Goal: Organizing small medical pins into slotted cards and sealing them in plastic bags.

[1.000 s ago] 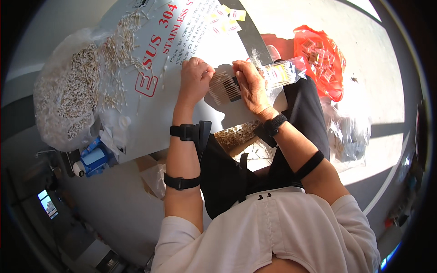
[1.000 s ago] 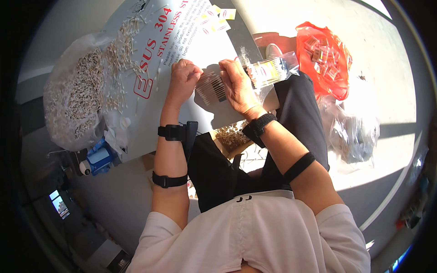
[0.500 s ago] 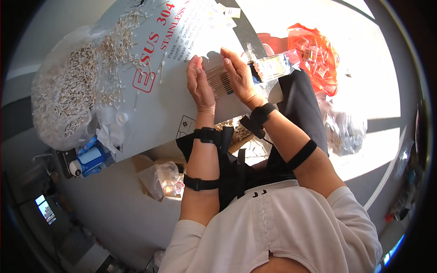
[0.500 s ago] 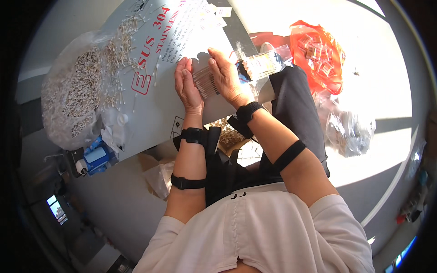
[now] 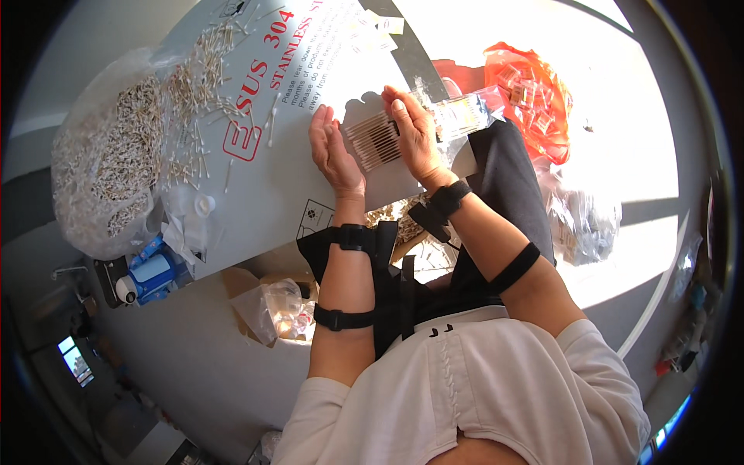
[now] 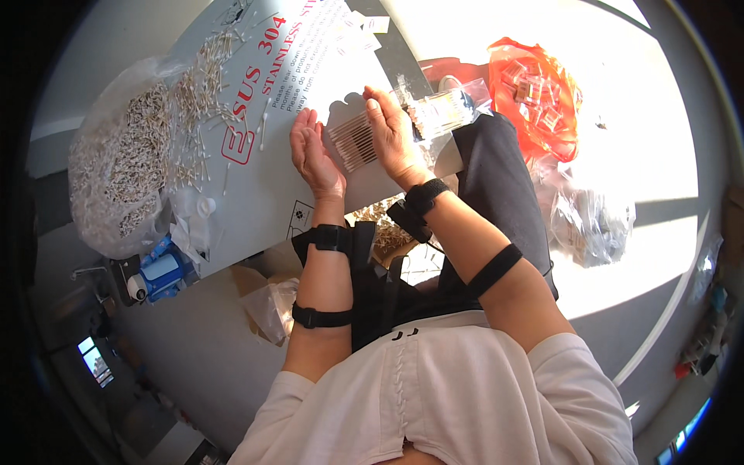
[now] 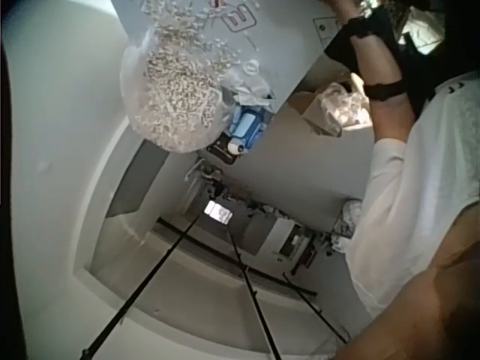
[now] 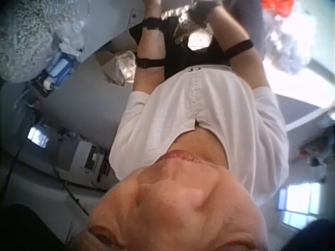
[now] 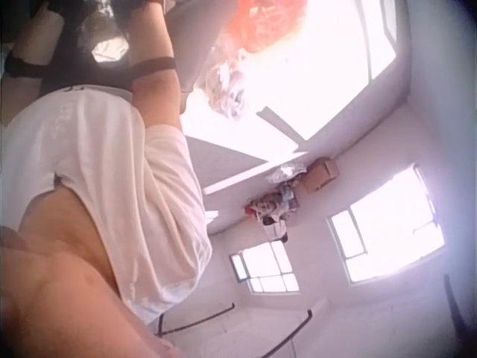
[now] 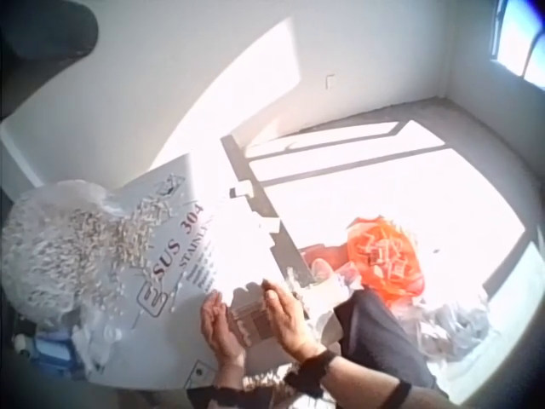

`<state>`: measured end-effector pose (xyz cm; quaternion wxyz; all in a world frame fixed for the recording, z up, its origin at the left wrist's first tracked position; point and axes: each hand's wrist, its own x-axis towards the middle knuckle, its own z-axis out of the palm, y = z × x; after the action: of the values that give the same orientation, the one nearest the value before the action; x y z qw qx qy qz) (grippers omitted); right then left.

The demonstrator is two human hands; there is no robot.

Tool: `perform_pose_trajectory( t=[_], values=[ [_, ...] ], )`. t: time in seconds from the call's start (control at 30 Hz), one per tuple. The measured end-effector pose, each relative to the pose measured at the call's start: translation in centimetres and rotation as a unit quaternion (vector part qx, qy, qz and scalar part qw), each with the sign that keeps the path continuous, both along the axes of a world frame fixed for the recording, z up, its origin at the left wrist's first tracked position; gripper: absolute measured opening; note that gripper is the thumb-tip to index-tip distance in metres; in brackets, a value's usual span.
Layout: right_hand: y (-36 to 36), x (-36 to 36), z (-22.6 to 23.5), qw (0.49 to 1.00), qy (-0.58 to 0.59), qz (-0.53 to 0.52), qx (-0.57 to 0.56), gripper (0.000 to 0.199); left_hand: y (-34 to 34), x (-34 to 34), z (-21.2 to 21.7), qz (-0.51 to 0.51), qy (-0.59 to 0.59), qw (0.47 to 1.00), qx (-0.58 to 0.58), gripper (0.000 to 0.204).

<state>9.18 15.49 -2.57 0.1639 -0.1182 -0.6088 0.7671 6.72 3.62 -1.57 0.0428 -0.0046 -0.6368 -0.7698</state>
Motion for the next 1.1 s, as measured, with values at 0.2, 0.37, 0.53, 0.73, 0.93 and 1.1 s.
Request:
perform_pose_trajectory(
  t=[0.2, 0.37, 0.53, 0.73, 0.93, 1.1],
  values=[
    [1.7, 0.6, -0.5, 0.996, -0.002, -0.011, -0.091, 0.037, -0.6, 2.4, 1.6, -0.151, 0.205, 0.741, -0.621, 0.069],
    [1.6, 0.9, -0.4, 0.996, -0.003, 0.003, -0.087, 0.037, -1.2, 2.6, 0.4, -0.178, 0.184, 0.699, -0.668, 0.077],
    [1.4, 0.8, -0.4, 0.999, -0.011, -0.006, -0.032, 0.039, -1.4, 1.9, 0.0, -0.11, 0.175, 0.893, -0.399, 0.071],
    [0.5, -0.1, 0.4, 1.0, 0.013, -0.01, 0.016, 0.041, 1.4, 1.6, 0.3, 0.014, -0.003, 1.0, -0.014, 0.078],
    [0.4, 0.1, 0.1, 0.998, 0.02, 0.018, 0.055, 0.042, 1.5, 1.1, 0.3, -0.019, -0.022, 0.996, 0.089, 0.079],
    [1.6, 0.9, 0.3, 1.0, 0.008, 0.001, 0.019, 0.04, -1.3, 1.1, 0.6, 0.007, 0.006, 0.999, 0.031, 0.071]
  ],
)
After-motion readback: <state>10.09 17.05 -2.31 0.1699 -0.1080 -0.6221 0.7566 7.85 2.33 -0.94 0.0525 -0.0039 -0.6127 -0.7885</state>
